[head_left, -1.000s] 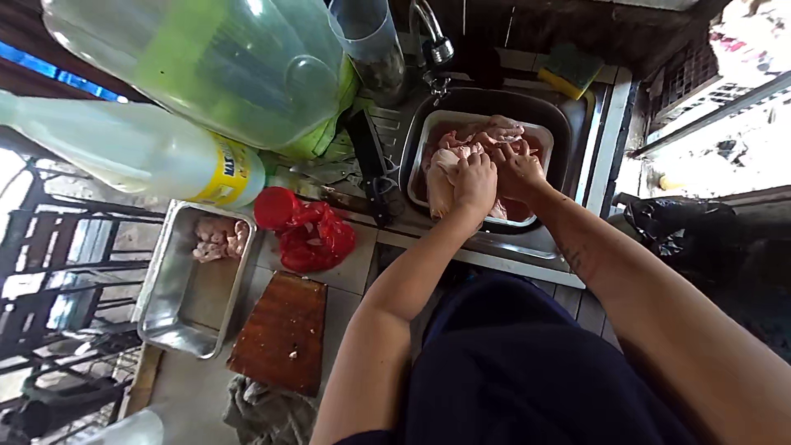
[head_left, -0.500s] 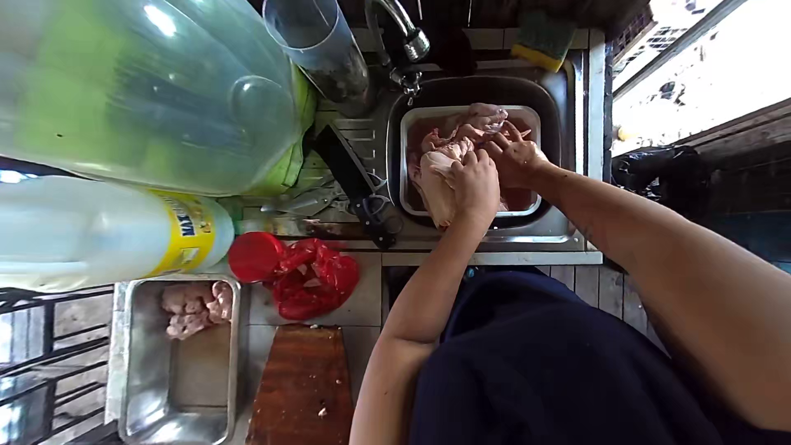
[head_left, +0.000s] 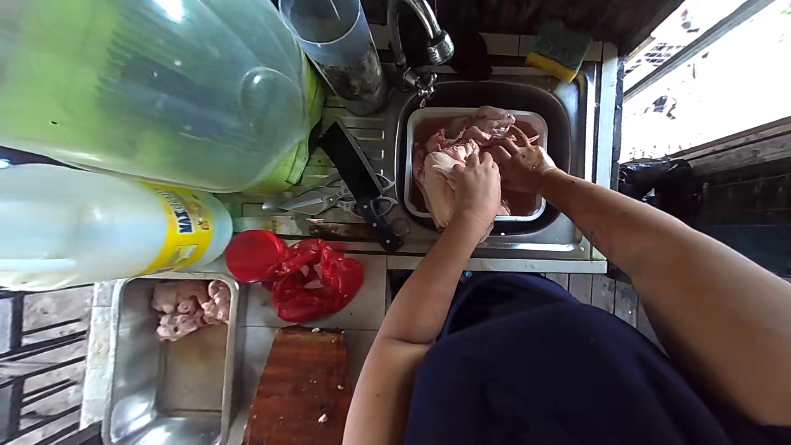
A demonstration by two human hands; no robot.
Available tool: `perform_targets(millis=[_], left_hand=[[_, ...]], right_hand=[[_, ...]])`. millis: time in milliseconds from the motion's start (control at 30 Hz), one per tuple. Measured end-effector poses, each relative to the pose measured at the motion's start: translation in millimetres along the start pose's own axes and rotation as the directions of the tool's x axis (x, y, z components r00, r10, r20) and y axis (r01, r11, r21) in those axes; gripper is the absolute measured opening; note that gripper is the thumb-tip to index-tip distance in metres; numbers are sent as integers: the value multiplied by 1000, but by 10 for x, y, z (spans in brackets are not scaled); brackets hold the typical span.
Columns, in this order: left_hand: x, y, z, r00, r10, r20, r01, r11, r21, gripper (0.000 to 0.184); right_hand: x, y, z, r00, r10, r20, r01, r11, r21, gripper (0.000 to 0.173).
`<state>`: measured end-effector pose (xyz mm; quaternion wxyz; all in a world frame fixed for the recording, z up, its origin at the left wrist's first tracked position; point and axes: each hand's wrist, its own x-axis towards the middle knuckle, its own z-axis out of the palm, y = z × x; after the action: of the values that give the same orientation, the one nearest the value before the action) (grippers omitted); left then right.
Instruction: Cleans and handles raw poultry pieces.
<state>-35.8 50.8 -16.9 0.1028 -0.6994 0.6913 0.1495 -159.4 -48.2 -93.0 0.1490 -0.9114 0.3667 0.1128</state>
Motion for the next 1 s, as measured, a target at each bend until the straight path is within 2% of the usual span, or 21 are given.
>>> perform_targets(millis=[233,300,433,467,533,600,667,733,767,867,1000], left_hand=[[-50,-45,19,1000,12,-28,-12,1000,-6,28],[-27,-26,24,999,-17,-45,17,1000,-5,27],[29,12,6,995,-93,-31,94,995,43,31],[33,-1,22,993,-111,-38,113,993,45,32],[28,-60,40,988,-145,-58,146,989,7,32],[10,-120,36,981,-181,-71,179,983,-34,32],[-4,-126,30,977,-202,-73,199,979,-49,34],[12,-125,13,973,-224,-63,222,974,-40,38],[24,-124,12,971,-231,-60,230,973,-32,39],[50,-110,46,987,-139,-82,137,990,-34,35],[105,-50,-14,999,-28,-41,27,999,-36,32]], right_hand=[[-35,0,50,999,-9,-45,10,999,31,57],[-17,10,28,999,-22,-45,23,999,22,64],[34,56,41,988,-139,-70,144,987,75,90],[38,69,86,978,-173,-115,185,978,99,88],[54,37,129,968,-193,-162,221,958,183,67],[54,-153,60,981,-101,-165,139,960,241,51],[38,-527,-152,989,135,-54,-113,950,292,47],[135,-785,-168,935,350,-54,-311,885,347,47],[181,-814,-129,906,416,-80,-363,859,362,51],[200,-696,-38,897,408,-168,-342,884,318,45],[220,-522,-11,900,388,-198,-311,890,333,41]])
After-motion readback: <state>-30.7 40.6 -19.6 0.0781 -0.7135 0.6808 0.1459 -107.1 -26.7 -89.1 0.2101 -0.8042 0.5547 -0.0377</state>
